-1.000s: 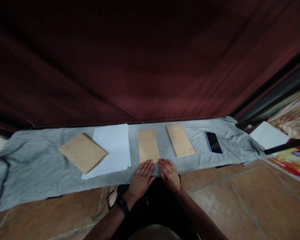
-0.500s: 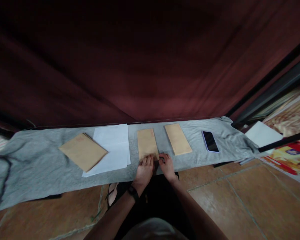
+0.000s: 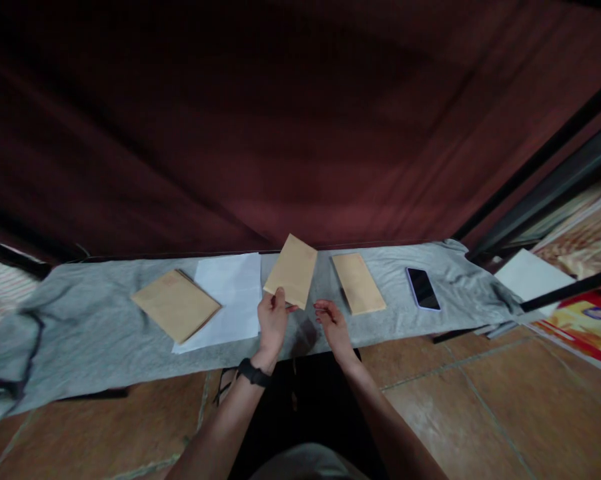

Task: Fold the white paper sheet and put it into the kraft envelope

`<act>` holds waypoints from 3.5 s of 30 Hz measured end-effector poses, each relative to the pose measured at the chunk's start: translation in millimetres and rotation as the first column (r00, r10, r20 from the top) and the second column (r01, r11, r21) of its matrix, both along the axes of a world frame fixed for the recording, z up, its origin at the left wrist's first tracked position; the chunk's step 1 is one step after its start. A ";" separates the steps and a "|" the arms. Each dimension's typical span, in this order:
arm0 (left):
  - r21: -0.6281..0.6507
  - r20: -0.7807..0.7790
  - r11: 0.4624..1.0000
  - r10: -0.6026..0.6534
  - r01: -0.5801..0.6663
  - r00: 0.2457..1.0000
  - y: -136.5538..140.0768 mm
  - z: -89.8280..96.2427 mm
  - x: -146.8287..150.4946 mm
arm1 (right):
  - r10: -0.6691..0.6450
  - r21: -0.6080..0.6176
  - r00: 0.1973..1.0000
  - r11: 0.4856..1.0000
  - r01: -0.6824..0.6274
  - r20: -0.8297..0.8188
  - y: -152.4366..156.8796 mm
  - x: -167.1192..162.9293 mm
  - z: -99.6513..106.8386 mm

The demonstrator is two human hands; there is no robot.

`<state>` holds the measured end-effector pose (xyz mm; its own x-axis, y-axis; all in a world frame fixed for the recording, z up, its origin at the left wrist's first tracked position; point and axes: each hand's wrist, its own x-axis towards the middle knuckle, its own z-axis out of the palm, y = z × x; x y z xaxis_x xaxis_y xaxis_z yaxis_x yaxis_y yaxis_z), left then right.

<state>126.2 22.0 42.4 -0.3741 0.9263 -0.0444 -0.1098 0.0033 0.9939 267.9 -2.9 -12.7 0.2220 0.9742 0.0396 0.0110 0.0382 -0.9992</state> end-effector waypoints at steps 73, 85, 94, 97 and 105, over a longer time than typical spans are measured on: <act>-0.301 -0.940 0.733 -0.334 0.610 -0.062 124.0 -97.9 -2.3 | 0.084 0.075 0.377 0.918 -0.388 0.922 -44.1 29.0 -35.3; -0.266 -0.947 0.630 -0.314 0.730 -0.074 59.5 -93.7 -17.3 | 0.017 0.143 0.397 0.918 -0.370 0.918 -44.3 26.8 -37.0; -0.148 -0.974 0.789 -0.221 0.597 0.051 -22.2 -103.8 -14.3 | -0.011 0.169 0.397 0.916 -0.365 0.918 -45.2 25.9 -41.8; -0.085 -0.963 0.914 -0.177 0.396 0.204 -43.4 -111.8 -9.9 | -0.036 0.189 0.396 0.915 -0.356 0.918 -45.0 25.2 -43.9; -0.136 -0.846 0.964 -0.233 0.227 0.480 -36.2 -94.4 0.9 | -0.078 0.219 0.411 0.926 -0.308 0.908 -45.3 19.4 -47.7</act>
<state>127.1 -14.2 -51.9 -0.0065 0.9859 0.1673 0.7905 -0.0973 0.6046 287.2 -48.2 -60.4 -0.2433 0.8701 0.4287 0.8501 0.4041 -0.3377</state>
